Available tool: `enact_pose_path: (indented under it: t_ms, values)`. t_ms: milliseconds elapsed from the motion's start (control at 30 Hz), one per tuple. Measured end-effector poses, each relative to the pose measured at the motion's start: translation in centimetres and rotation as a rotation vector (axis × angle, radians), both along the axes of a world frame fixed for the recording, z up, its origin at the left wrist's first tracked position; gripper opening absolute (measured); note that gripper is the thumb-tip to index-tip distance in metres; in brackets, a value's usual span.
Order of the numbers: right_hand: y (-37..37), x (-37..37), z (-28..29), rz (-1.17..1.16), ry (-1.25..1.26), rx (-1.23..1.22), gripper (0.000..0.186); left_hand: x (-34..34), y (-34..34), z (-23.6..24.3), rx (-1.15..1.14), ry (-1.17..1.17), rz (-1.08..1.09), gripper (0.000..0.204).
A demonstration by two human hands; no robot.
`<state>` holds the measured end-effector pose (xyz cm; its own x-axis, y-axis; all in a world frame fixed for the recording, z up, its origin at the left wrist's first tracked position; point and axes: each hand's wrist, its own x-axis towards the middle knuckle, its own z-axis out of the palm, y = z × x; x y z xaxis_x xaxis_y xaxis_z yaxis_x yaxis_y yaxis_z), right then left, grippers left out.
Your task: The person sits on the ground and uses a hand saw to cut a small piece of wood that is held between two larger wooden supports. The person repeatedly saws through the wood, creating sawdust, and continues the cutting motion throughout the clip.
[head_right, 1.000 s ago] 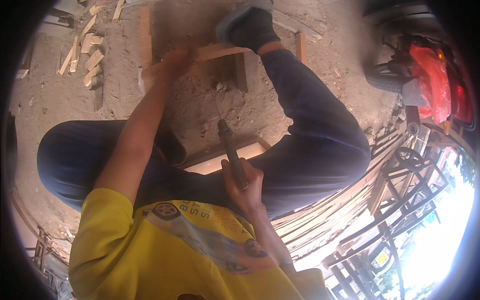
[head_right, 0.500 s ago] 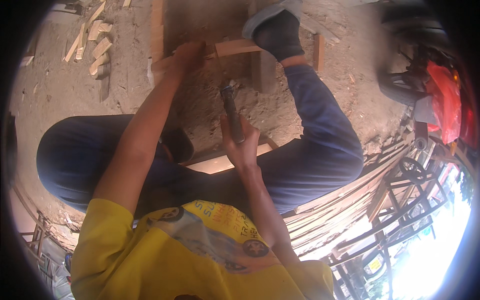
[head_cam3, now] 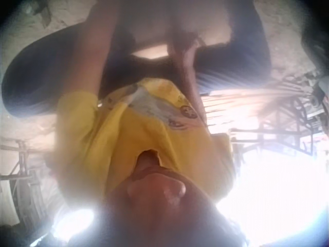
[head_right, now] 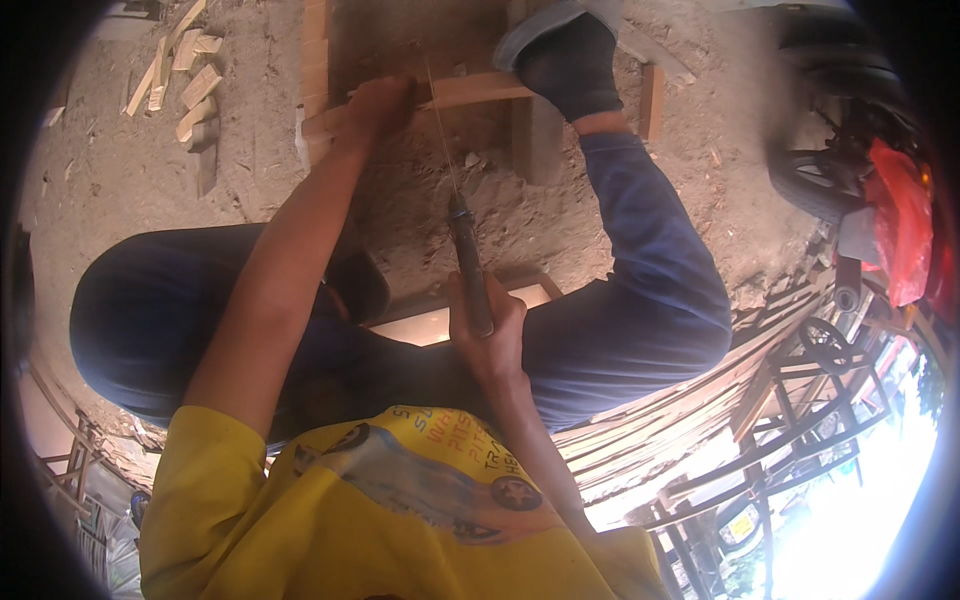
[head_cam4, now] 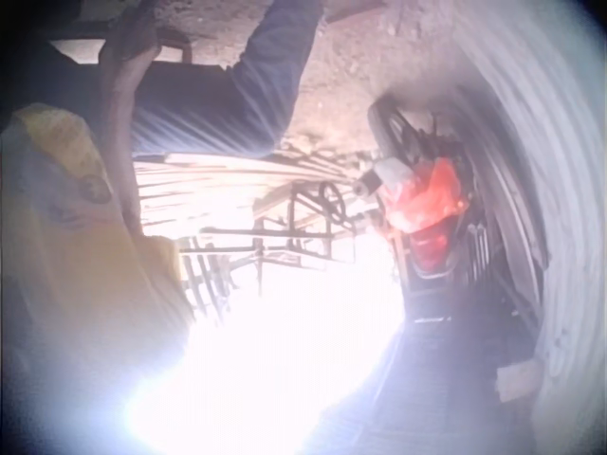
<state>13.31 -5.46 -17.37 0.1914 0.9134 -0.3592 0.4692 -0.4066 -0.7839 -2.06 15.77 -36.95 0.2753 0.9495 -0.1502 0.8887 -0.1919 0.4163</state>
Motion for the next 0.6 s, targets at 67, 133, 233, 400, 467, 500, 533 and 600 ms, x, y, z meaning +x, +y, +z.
enact_pose_path:
  t_ms: [67, 133, 233, 400, 467, 500, 533, 600]
  values:
    - [0.8, -0.5, -0.2, 0.005, 0.012, 0.018, 0.020, -0.2, 0.2, 0.3, 0.028, 0.006, -0.027, 0.016]
    - [3.3, -1.9, -0.3, 0.014, 0.005, 0.054, 0.019, -0.4, 0.3, 0.1, 0.056, -0.013, -0.070, 0.017]
    - [2.3, -1.3, -0.2, 0.008, 0.064, -0.047, 0.018, -0.6, 0.2, 0.1, -0.042, 0.019, -0.053, 0.018]
    - [-3.4, 0.3, 4.0, -0.044, 0.003, -0.023, 0.022, -0.2, 0.3, 1.0, -0.037, 0.040, -0.042, 0.023]
    - [-2.2, -0.5, 4.1, -0.119, 0.052, -0.137, 0.023, -0.1, 0.5, 0.4, -0.042, 0.053, -0.059, 0.027]
    - [-1.9, -0.6, 4.0, -0.110, 0.059, -0.127, 0.023, -0.3, 1.0, 0.2, -0.035, 0.070, -0.076, 0.029]
    - [-1.8, -0.7, 4.0, -0.102, 0.067, -0.117, 0.024, -0.5, 1.1, 0.1, -0.028, 0.087, -0.094, 0.031]
    - [-3.2, 0.3, 3.7, -0.074, 0.061, -0.091, 0.023, -0.6, 0.9, 0.1, -0.044, 0.070, -0.097, 0.023]
